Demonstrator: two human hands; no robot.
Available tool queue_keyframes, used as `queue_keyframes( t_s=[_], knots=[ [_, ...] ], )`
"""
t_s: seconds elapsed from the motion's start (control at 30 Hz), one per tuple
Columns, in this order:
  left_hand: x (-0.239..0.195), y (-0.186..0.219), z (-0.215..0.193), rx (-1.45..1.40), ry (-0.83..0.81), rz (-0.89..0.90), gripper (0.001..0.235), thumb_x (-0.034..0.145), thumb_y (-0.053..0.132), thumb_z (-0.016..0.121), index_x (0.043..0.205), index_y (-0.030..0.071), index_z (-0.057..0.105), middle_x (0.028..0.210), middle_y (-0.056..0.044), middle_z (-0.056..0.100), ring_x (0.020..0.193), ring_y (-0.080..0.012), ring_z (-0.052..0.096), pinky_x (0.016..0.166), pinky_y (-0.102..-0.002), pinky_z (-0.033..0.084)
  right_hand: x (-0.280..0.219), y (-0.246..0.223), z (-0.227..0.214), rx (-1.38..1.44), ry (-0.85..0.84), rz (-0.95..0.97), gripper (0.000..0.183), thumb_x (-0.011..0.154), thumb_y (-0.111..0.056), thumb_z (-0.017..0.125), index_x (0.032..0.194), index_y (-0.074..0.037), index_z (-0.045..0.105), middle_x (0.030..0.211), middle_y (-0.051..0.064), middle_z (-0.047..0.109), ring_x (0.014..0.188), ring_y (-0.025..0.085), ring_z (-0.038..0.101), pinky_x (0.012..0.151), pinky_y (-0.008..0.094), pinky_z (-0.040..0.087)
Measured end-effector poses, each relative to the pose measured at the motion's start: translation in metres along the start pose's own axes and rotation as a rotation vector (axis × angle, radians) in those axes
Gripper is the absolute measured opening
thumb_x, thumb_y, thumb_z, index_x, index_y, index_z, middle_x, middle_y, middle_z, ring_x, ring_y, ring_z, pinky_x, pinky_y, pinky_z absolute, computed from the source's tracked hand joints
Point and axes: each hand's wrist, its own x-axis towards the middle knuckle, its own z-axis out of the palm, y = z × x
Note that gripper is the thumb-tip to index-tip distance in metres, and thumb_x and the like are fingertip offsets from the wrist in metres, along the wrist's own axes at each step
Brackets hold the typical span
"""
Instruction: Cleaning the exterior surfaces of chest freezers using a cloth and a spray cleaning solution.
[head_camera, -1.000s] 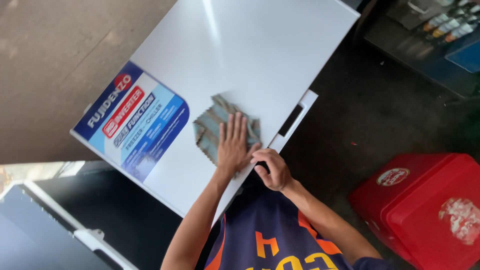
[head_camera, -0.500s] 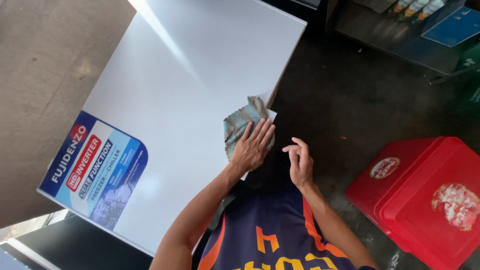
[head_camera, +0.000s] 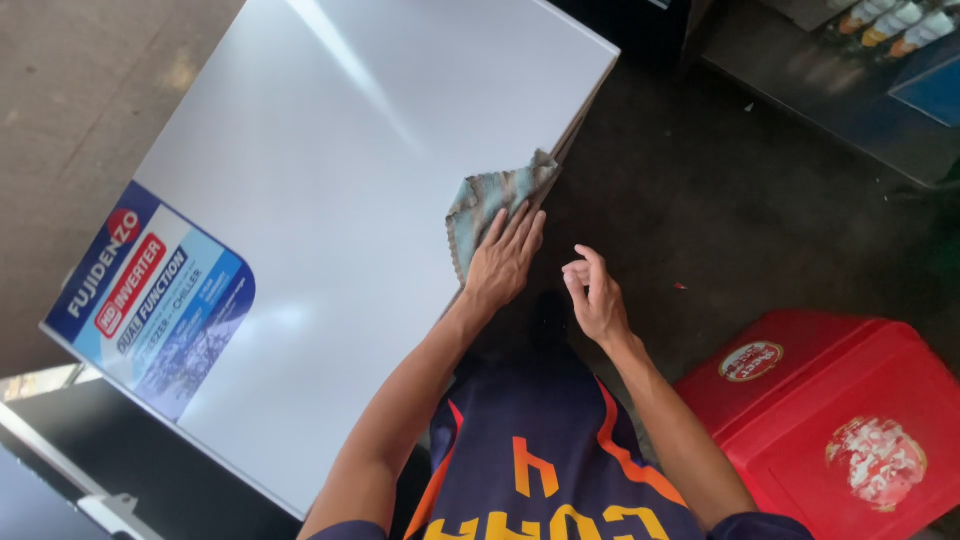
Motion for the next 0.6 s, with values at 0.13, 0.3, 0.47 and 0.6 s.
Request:
queue_keyframes(
  t_s=[0.13, 0.3, 0.47, 0.6],
  knots=[
    [-0.056, 0.008, -0.018, 0.146, -0.011, -0.012, 0.063, 0.096, 0.017, 0.049, 0.155, -0.004, 0.036, 0.162, -0.018, 0.041, 0.153, -0.0299, 0.036, 0.125, -0.044, 0.024, -0.003, -0.009, 0.014, 0.099, -0.013, 0.055, 0.042, 0.108, -0.02, 0.054, 0.143, 0.0, 0.045, 0.11, 0.015, 0.073, 0.095, 0.023, 0.074, 0.084, 0.035, 0.061],
    [-0.124, 0.014, -0.021, -0.072, -0.001, -0.133, 0.062, 0.097, 0.007, 0.048, 0.156, -0.006, 0.037, 0.159, -0.02, 0.043, 0.145, -0.03, 0.045, 0.119, -0.038, 0.037, -0.008, -0.056, 0.045, 0.099, 0.056, 0.016, 0.033, 0.105, -0.017, 0.056, 0.134, 0.0, 0.056, 0.115, 0.016, 0.072, 0.104, 0.026, 0.072, 0.087, 0.037, 0.06],
    [-0.182, 0.012, -0.026, -0.078, 0.107, -0.098, 0.059, 0.096, 0.009, 0.05, 0.153, -0.004, 0.04, 0.16, -0.02, 0.045, 0.145, -0.0293, 0.047, 0.119, -0.038, 0.039, -0.017, -0.117, 0.09, -0.118, 0.065, -0.297, 0.03, 0.099, -0.015, 0.064, 0.125, 0.001, 0.061, 0.126, 0.021, 0.065, 0.121, 0.037, 0.062, 0.104, 0.047, 0.051],
    [-0.249, 0.013, -0.013, -0.027, 0.105, -0.11, 0.056, 0.094, 0.014, 0.052, 0.149, 0.0, 0.047, 0.156, -0.015, 0.046, 0.148, -0.0291, 0.042, 0.121, -0.043, 0.034, -0.04, -0.145, 0.123, -0.243, -0.097, -0.457, 0.029, 0.095, -0.018, 0.068, 0.12, -0.003, 0.064, 0.132, 0.018, 0.062, 0.131, 0.038, 0.056, 0.112, 0.05, 0.044]
  ],
)
